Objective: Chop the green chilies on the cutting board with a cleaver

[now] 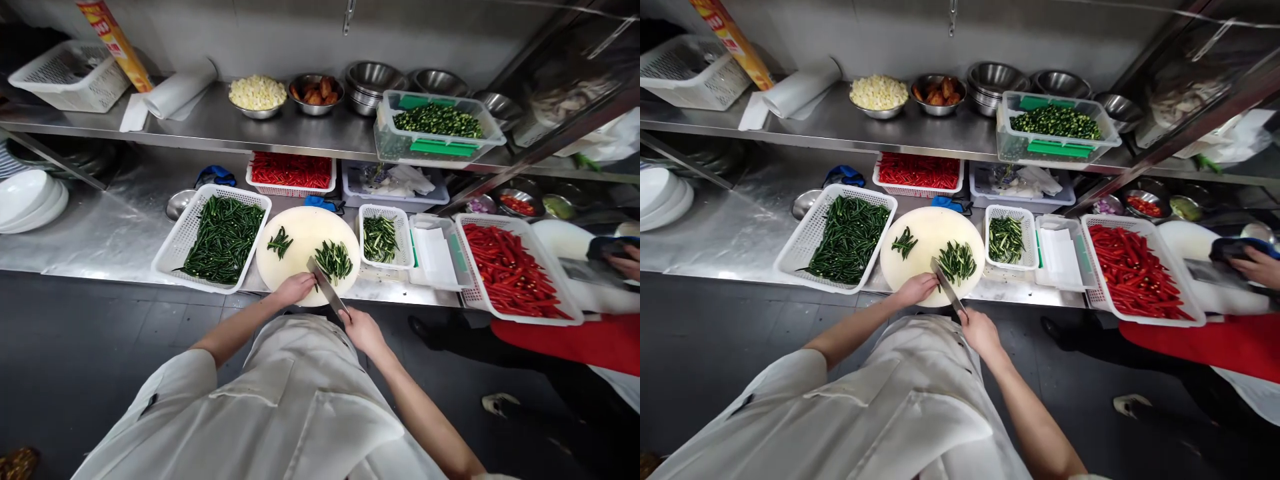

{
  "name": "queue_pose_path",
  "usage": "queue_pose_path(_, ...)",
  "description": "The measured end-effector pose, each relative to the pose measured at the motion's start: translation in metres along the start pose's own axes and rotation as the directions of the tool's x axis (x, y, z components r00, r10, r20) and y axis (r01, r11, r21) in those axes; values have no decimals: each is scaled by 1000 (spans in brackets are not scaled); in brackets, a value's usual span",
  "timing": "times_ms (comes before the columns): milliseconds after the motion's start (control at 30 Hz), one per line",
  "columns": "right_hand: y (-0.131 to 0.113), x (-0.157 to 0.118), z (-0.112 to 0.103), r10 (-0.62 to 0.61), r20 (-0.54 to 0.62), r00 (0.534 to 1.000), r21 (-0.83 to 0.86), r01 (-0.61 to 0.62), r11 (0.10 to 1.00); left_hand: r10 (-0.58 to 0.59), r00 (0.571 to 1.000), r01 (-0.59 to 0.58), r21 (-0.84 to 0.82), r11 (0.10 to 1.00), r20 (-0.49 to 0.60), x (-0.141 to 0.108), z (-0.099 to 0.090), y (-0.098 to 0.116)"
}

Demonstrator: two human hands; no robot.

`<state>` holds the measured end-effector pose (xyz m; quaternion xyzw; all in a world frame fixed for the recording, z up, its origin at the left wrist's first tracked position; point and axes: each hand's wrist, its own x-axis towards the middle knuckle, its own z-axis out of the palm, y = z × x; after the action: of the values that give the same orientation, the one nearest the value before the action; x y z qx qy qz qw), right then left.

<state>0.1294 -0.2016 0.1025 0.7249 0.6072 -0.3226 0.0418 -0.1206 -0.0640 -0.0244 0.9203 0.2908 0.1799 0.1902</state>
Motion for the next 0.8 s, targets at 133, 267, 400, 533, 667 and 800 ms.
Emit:
queue_pose_path(133, 5, -7, -13, -37, 60, 997, 5, 37, 999, 13, 1000, -13, -60, 998, -4, 5, 8, 7)
queue_pose_path(267, 3, 11, -3, -36, 93, 995, 60, 31, 998, -8, 1000, 8, -121, 993, 2, 6, 6, 4)
queue_pose_path(400, -19, 43, 14, -19, 6, 1000, 145, 18, 989, 37, 998, -31, -117, 993, 51, 9, 0, 3)
queue_pose_path(533, -19, 52, 11, -31, -77, 997, 237, 48, 970, 90, 995, -89, -27, 996, 36, 18, -22, -9)
queue_pose_path(667, 3, 26, 12, -70, -91, 993, 257, 91, 962, -281, 919, 333, 161, 929, -276, 36, -52, -38)
queue_pose_path(800, 24, 4, 17, -166, 53, 985, 253, 147, 956, -426, 833, 515, 214, 830, -352, 45, -66, -61)
